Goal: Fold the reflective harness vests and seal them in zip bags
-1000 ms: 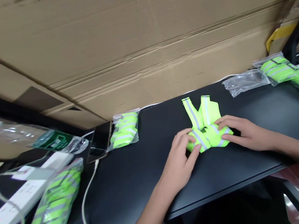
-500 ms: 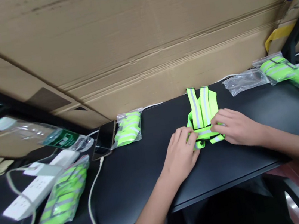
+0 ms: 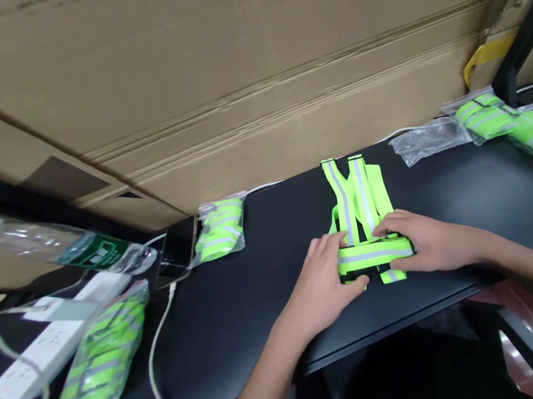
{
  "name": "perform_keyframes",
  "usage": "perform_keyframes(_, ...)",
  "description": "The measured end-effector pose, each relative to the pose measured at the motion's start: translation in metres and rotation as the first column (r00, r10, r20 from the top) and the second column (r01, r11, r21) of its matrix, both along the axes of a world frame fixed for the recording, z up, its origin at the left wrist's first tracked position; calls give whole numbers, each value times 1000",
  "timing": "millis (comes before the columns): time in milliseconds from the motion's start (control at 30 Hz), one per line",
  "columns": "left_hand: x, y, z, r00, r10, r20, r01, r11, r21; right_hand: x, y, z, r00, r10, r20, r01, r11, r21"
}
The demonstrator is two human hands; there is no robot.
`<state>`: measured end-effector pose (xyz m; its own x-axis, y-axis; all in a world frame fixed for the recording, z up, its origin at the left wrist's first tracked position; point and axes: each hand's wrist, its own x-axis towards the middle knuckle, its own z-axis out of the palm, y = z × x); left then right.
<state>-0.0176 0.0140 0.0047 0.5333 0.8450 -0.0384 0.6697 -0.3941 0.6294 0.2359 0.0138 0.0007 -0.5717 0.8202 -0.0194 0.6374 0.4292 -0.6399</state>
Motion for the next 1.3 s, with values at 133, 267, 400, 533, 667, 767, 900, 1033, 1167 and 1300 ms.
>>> perform_keyframes(133,9,9,6,993,-34,-110,46,992,116,-10,12,10,996,41,74,-43,999,29)
perform_keyframes(267,11,3,-2,966,65,-252,54,896,440,-13,5,8,982,-22,187,-68,884,462)
perform_keyframes(400,1,-21,-14,976,-77,-204,158,894,420,-3,-17,-10,959,78,274,-246,711,658)
perform_keyframes(533,-10,-48,-20,982,-164,-94,184,941,284,11,-38,-22,965,169,201,-251,816,520)
perform_keyframes(667,-9,-59,-19,986,-158,-61,168,953,252,10,-49,-19,988,88,127,-128,926,355)
perform_keyframes(767,-4,-54,-18,990,-136,-32,140,959,246,5,-49,-13,990,46,134,-84,950,300)
perform_keyframes(900,1,-43,-20,991,-128,-44,136,941,309,-1,-39,-6,988,38,153,-81,956,281)
perform_keyframes(1033,7,-32,-20,991,-85,-106,123,897,424,-6,-22,2,978,28,207,-86,957,279)
perform_keyframes(1167,13,-24,-16,989,-59,-139,107,922,372,-11,-6,12,978,90,191,-116,985,128)
perform_keyframes(1300,16,-19,-13,987,-30,-158,80,945,318,-13,5,15,979,131,157,-135,991,18)
